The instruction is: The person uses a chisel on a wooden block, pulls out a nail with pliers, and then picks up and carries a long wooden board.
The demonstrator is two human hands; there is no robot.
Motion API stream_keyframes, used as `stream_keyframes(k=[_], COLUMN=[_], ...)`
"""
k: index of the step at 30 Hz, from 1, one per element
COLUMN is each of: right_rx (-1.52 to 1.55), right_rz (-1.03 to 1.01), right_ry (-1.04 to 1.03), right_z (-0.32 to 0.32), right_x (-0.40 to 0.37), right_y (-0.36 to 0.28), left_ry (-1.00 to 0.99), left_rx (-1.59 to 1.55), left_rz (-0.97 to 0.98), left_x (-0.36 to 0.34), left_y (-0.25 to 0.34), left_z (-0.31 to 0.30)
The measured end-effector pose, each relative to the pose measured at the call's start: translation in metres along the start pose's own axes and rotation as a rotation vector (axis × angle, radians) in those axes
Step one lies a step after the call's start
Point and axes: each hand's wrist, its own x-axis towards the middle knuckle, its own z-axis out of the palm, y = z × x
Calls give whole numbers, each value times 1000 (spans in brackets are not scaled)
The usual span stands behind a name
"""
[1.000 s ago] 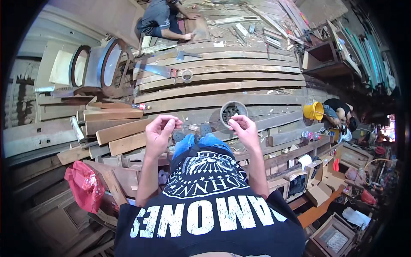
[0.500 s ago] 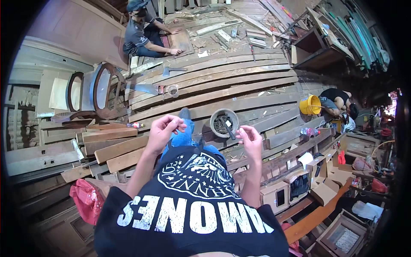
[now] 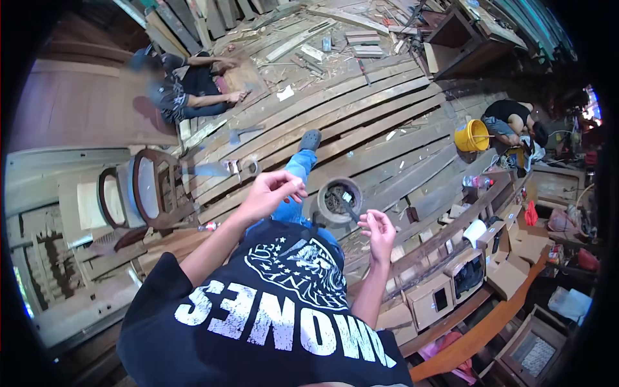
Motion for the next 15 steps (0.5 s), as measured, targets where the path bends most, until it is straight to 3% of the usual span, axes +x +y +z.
stream_keyframes(k=[5,8,11,15], right_rx=[18,-135,-120,-117], right_rz=[19,152,62,68], right_ry=[90,204,19,31], right_z=[59,108,140,159], right_x=[109,183,223,263], right_y=[-48,-102,-152,-188], left_ry=[-142,-72,26,56], left_rx=[-164,-123,-171,-133], left_rz=[-57,-50,-92,-49], left_x=[152,228,279,321], left_y=[6,41,78,115], left_z=[-54,-103,-148,-180])
